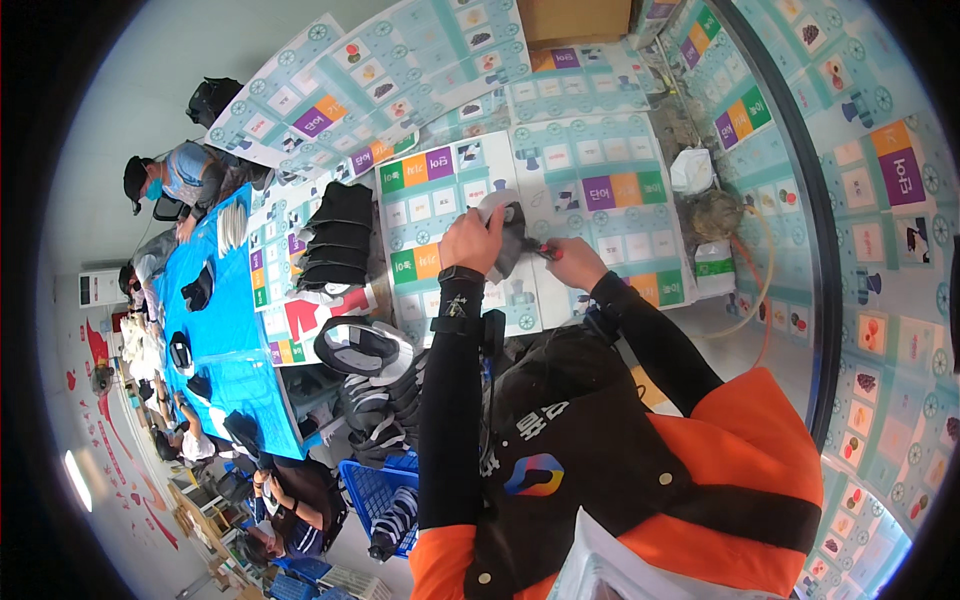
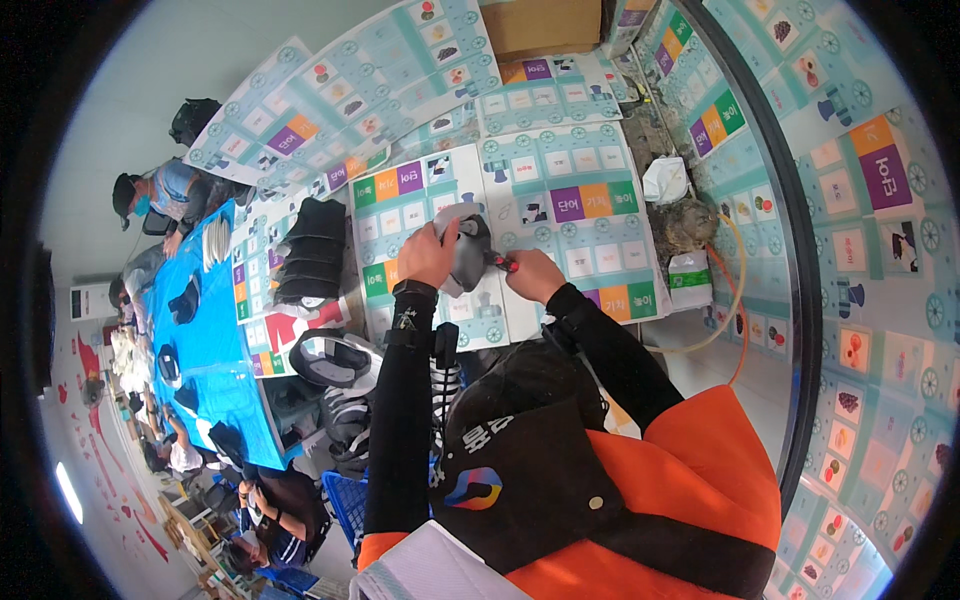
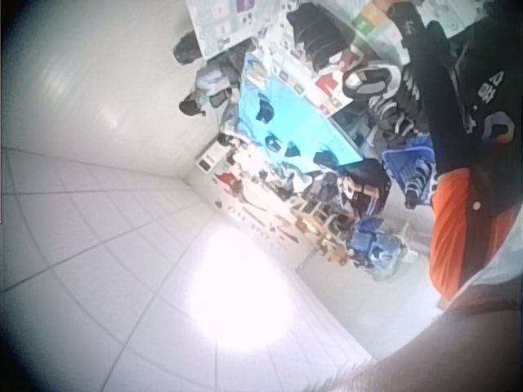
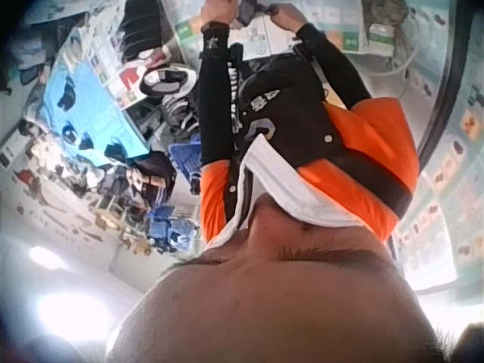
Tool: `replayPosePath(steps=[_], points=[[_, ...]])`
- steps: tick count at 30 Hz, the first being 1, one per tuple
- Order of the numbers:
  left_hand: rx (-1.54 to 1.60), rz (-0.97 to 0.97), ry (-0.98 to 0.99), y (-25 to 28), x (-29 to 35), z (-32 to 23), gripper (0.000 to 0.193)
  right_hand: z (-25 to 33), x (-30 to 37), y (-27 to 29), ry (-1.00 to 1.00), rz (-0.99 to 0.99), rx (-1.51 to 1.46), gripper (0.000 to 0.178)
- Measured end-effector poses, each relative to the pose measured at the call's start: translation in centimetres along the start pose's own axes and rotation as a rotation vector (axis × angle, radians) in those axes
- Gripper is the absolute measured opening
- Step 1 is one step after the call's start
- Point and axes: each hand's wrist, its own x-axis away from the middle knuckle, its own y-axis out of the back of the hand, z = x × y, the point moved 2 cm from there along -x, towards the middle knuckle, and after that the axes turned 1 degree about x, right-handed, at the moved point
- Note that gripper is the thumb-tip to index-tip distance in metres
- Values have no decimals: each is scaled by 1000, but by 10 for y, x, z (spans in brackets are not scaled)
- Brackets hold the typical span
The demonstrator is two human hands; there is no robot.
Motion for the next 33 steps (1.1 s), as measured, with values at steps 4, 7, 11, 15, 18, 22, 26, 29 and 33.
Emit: replayPosePath(steps=[4,7,11,15,18,22,26,29,33], points=[[-18,14,11,-2,-2,-6,57,-3,0,3,-57,-36,-22,23],[14,-19,-15,-4,-3,-3,58,-5,1,1,3,11,57,22],[25,-44,-27,-4,-3,-2,58,-4,0,7,-27,-14,84,22],[13,-28,-17,-5,-2,-1,57,-3,2,11,-52,-135,69,22],[18,-38,-15,-6,0,-2,57,-4,6,10,-47,-93,81,21],[26,-14,-10,-5,0,-2,57,-12,11,-4,-89,-42,102,23],[49,-23,-14,-6,-3,-4,58,-26,8,-16,-67,29,86,29],[40,-33,-39,-4,0,4,58,-35,3,-24,-94,125,-79,37],[-196,-65,-137,-6,22,46,47,-71,-4,-39,119,201,-399,41]])
